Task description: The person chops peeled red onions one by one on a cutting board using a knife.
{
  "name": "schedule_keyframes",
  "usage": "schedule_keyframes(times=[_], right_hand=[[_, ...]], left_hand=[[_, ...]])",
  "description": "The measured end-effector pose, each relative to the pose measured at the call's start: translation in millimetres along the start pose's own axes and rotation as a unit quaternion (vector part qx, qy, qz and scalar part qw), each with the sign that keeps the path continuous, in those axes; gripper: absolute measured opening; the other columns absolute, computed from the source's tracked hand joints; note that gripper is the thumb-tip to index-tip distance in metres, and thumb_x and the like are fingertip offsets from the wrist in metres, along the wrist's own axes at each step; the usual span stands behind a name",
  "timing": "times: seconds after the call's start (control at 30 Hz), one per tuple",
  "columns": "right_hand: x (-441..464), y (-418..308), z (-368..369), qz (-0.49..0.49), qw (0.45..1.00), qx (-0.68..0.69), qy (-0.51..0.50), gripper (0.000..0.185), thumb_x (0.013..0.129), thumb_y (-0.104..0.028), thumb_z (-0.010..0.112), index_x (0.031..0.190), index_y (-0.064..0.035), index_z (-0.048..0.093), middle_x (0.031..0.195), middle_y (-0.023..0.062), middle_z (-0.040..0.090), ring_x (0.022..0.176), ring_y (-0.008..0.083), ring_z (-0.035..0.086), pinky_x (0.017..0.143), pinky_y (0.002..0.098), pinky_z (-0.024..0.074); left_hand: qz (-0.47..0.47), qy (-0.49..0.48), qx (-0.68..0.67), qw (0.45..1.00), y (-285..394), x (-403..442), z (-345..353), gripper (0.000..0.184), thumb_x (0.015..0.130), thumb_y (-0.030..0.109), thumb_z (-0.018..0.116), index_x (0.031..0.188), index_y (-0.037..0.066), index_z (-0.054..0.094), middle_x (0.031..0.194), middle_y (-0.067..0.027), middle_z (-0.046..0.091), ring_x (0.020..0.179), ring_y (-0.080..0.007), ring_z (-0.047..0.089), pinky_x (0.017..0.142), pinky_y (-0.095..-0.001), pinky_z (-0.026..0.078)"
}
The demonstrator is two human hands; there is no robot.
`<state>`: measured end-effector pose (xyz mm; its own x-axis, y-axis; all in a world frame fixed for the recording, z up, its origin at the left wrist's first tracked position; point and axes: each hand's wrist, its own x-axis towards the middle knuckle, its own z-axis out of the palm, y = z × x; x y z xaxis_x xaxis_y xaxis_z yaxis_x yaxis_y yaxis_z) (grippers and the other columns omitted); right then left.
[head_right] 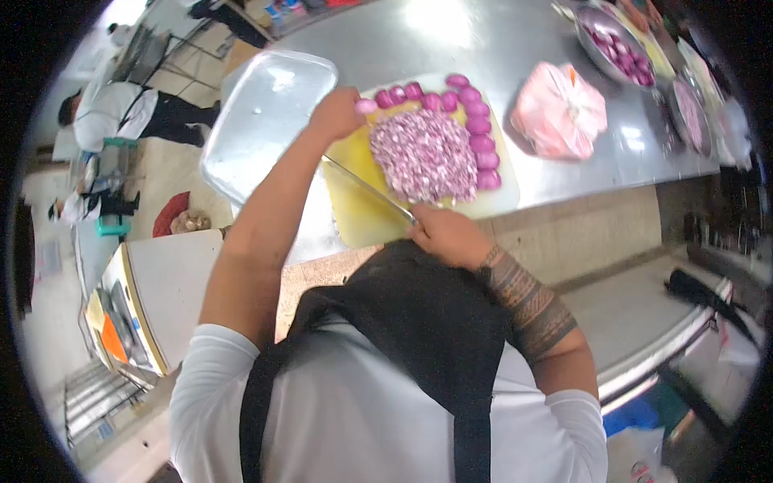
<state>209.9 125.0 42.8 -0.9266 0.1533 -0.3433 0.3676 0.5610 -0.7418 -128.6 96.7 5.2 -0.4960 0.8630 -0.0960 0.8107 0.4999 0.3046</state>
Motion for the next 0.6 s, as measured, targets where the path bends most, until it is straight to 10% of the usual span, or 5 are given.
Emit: schedule_keyframes(times=[0.1,0.3,0.47,0.6], right_hand=[[10.9,22.1,4.1,-0.022,0.998,0.05,0.025,0.033,0.104,-0.031,0.059,0.107,0.0012,0.053,0.091,0.026,0.067,0.089,0.0448,0.067,0.078,0.0518,0.0506],[24.2,23.3,-9.7,0.101,0.981,0.164,-0.007,0.035,0.105,-0.028,0.06,0.108,0.0056,0.052,0.086,0.0296,0.062,0.086,0.0462,0.066,0.077,0.0509,0.0502],[36.8,43.2,13.3,-0.005,0.994,0.094,0.047,0.033,0.104,-0.025,0.058,0.108,0.0061,0.05,0.087,0.035,0.065,0.087,0.0529,0.066,0.077,0.0565,0.0491],[40.2,31.5,5.5,0.008,0.995,0.099,0.015,0.031,0.104,-0.023,0.059,0.109,0.0061,0.05,0.088,0.0345,0.065,0.089,0.0536,0.065,0.077,0.0564,0.0491]], left_hand=[[-0.014,0.195,-0.115,0.974,6.6,-52.3,-7.6,0.039,0.084,0.035,0.078,0.104,0.003,0.071,0.108,-0.0217,0.07,0.105,-0.0403,0.067,0.092,-0.0478,0.054],[-0.142,0.05,-0.09,0.985,39.2,-163.1,41.7,0.035,0.088,0.034,0.076,0.1,0.002,0.068,0.101,-0.0212,0.067,0.101,-0.0409,0.066,0.091,-0.05,0.053],[-0.104,0.154,-0.086,0.979,63.9,-190.6,56.1,0.035,0.094,0.028,0.071,0.119,0.005,0.062,0.111,-0.0214,0.063,0.096,-0.0419,0.066,0.085,-0.0533,0.054],[-0.097,0.006,-0.049,0.994,69.2,-183.2,49.5,0.036,0.098,0.02,0.063,0.131,0.007,0.057,0.111,-0.0211,0.061,0.093,-0.0411,0.067,0.082,-0.0518,0.054]])
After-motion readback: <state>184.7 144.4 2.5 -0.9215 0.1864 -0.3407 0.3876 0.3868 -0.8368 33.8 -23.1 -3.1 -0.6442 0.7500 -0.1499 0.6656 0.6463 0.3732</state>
